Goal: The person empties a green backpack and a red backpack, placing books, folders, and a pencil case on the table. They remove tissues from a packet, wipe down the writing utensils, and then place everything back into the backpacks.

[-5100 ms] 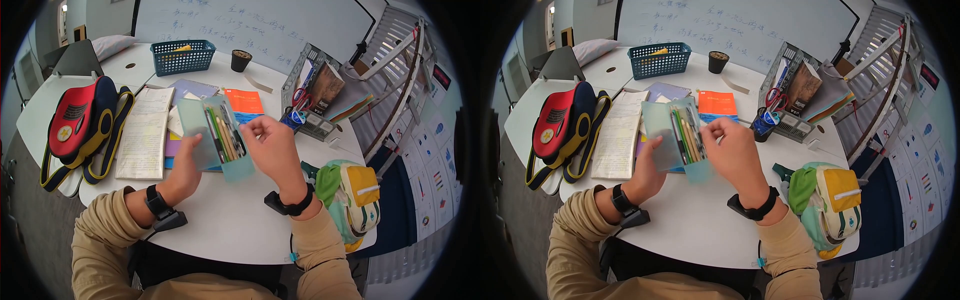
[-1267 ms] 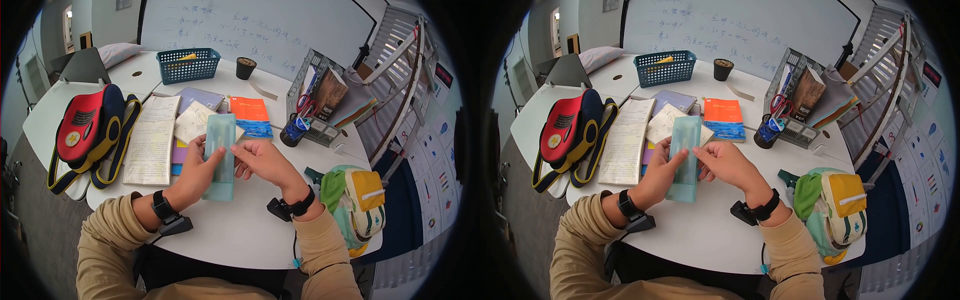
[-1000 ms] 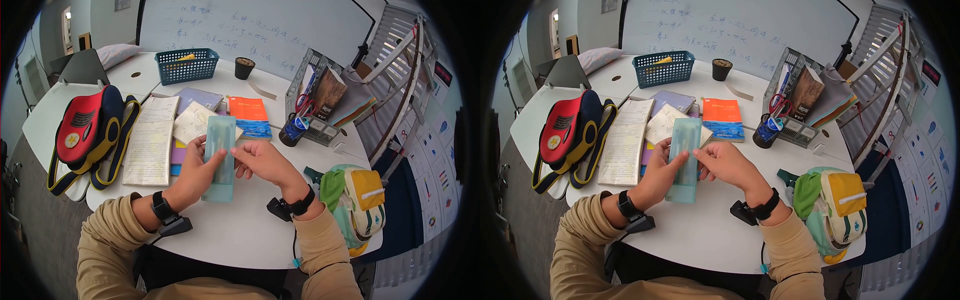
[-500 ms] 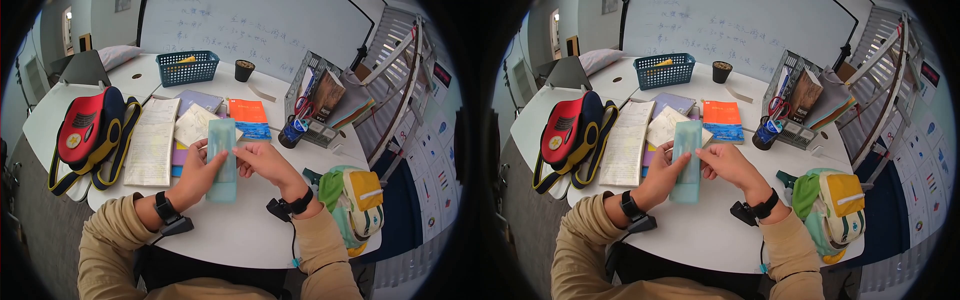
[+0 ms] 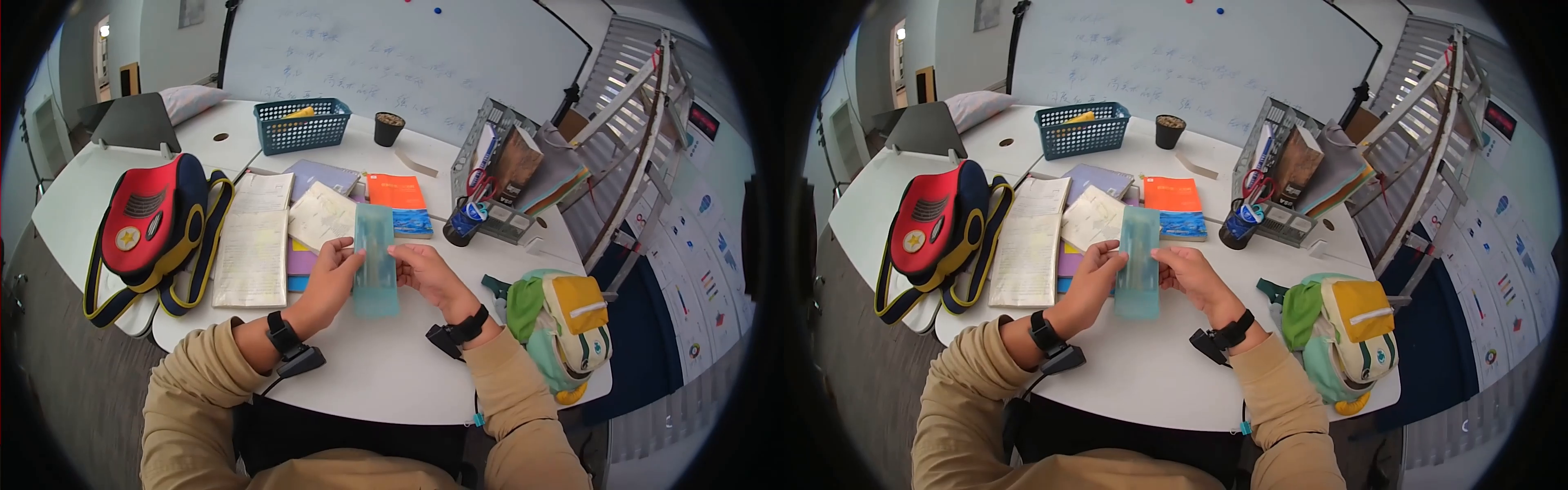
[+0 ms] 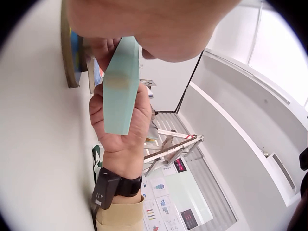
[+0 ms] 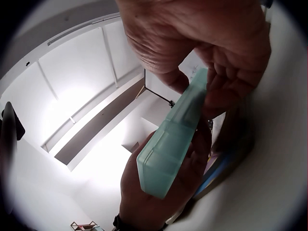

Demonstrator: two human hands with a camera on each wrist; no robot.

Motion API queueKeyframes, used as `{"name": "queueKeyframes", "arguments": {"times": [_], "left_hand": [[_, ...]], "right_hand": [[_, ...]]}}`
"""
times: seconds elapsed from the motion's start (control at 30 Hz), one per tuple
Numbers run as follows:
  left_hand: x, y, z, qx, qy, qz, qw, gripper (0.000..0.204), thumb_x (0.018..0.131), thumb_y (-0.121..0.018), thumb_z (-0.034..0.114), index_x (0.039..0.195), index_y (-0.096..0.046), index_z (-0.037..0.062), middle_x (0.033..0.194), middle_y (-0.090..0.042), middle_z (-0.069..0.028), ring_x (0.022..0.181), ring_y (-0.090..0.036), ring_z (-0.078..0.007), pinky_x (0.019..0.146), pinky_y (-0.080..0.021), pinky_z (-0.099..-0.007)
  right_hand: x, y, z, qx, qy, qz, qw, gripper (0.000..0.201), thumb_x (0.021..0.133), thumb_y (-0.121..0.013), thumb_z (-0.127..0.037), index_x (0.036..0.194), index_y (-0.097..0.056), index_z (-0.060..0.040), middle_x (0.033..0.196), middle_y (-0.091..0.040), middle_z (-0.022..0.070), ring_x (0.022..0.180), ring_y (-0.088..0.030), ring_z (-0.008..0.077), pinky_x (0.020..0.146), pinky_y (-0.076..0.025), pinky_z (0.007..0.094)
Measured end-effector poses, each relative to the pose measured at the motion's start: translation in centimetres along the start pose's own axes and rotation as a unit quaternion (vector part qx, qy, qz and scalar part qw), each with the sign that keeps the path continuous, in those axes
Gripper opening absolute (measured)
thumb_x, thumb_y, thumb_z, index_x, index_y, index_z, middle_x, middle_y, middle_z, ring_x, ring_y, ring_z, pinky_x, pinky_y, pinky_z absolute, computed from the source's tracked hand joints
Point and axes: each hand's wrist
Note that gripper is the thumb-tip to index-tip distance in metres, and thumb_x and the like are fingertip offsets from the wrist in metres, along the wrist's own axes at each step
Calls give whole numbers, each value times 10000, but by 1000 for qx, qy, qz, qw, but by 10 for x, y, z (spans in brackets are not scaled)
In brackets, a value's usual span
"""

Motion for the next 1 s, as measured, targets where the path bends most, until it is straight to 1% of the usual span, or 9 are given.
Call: {"name": "queueKeyframes", "arguments": {"times": [0.03, 0.23, 0.33, 0.43, 0.53, 0.67, 0.73, 0.87, 1.0], "left_hand": [[0, 1, 0, 25, 12, -14, 1000, 599, 1106, -742, 156, 1576, -439, -59, 1327, -707, -129, 1168, -696, -172, 956, -580, -310], [-4, -3, -8, 108, -26, -115, 987, 558, 1115, -716, 86, 1585, -467, -82, 1411, -720, -174, 1255, -720, -195, 1064, -587, -328], [-5, -4, -16, 111, -58, -117, 985, 591, 1090, -756, 101, 1563, -488, -130, 1385, -732, -209, 1213, -748, -218, 1047, -608, -338], [-3, -1, -19, 117, -91, -121, 982, 563, 1103, -740, 107, 1559, -513, -132, 1391, -741, -209, 1249, -737, -215, 1065, -599, -338], [-3, -3, -19, 93, -75, -111, 987, 538, 1118, -722, 108, 1564, -528, -124, 1398, -746, -205, 1258, -732, -206, 1078, -591, -336], [-7, -8, -19, 106, -113, -108, 982, 530, 1147, -696, 117, 1602, -507, -80, 1415, -743, -173, 1241, -722, -175, 1069, -580, -327], [-9, -11, -20, 112, -145, -110, 977, 532, 1142, -701, 105, 1602, -498, -69, 1424, -742, -180, 1238, -726, -180, 1070, -586, -332], [-9, -11, -20, 56, -131, -99, 985, 555, 1123, -705, 45, 1603, -439, -36, 1456, -731, -205, 1285, -718, -203, 1078, -601, -341], [-9, -12, -19, 23, -140, -82, 987, 562, 1118, -695, 18, 1609, -431, -46, 1494, -711, -202, 1315, -708, -203, 1096, -596, -346]], "right_hand": [[0, 6, 6, 17, 0, 6, 1000, 302, 1126, -720, -395, 1115, -773, -98, 1006, -784, 16, 895, -712, 108, 821, -554, 279], [-16, 28, 29, 109, 23, 34, 993, 316, 1143, -706, -401, 1200, -760, -95, 1065, -796, 19, 956, -728, 117, 846, -560, 285], [-25, 35, 41, 128, 44, 22, 991, 334, 1154, -697, -377, 1285, -743, -74, 1140, -803, 36, 1018, -751, 142, 878, -590, 304], [-30, 35, 47, 126, 52, 8, 991, 346, 1160, -692, -362, 1323, -731, -59, 1185, -806, 52, 1064, -766, 163, 904, -609, 319], [-30, 34, 45, 122, 49, 3, 991, 378, 1154, -703, -366, 1345, -717, -40, 1210, -800, 71, 1087, -764, 187, 931, -613, 335], [-30, 36, 44, 137, 46, 3, 990, 401, 1145, -717, -362, 1361, -703, -25, 1245, -792, 95, 1112, -765, 208, 956, -620, 349], [-32, 36, 43, 138, 54, -8, 989, 405, 1141, -723, -362, 1357, -705, -19, 1255, -788, 98, 1117, -766, 213, 956, -621, 353], [-40, 32, 38, 103, 61, -40, 992, 397, 1119, -762, -335, 1354, -716, -18, 1247, -788, 85, 1102, -771, 213, 943, -626, 359], [-39, 27, 43, 59, 88, -42, 993, 374, 1078, -821, -262, 1357, -729, -30, 1208, -795, 56, 1091, -765, 188, 927, -623, 344]]}}
Point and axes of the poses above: each hand's wrist, its own x-axis towards the middle knuckle, its own y-axis out of the back of the hand, z = x × y
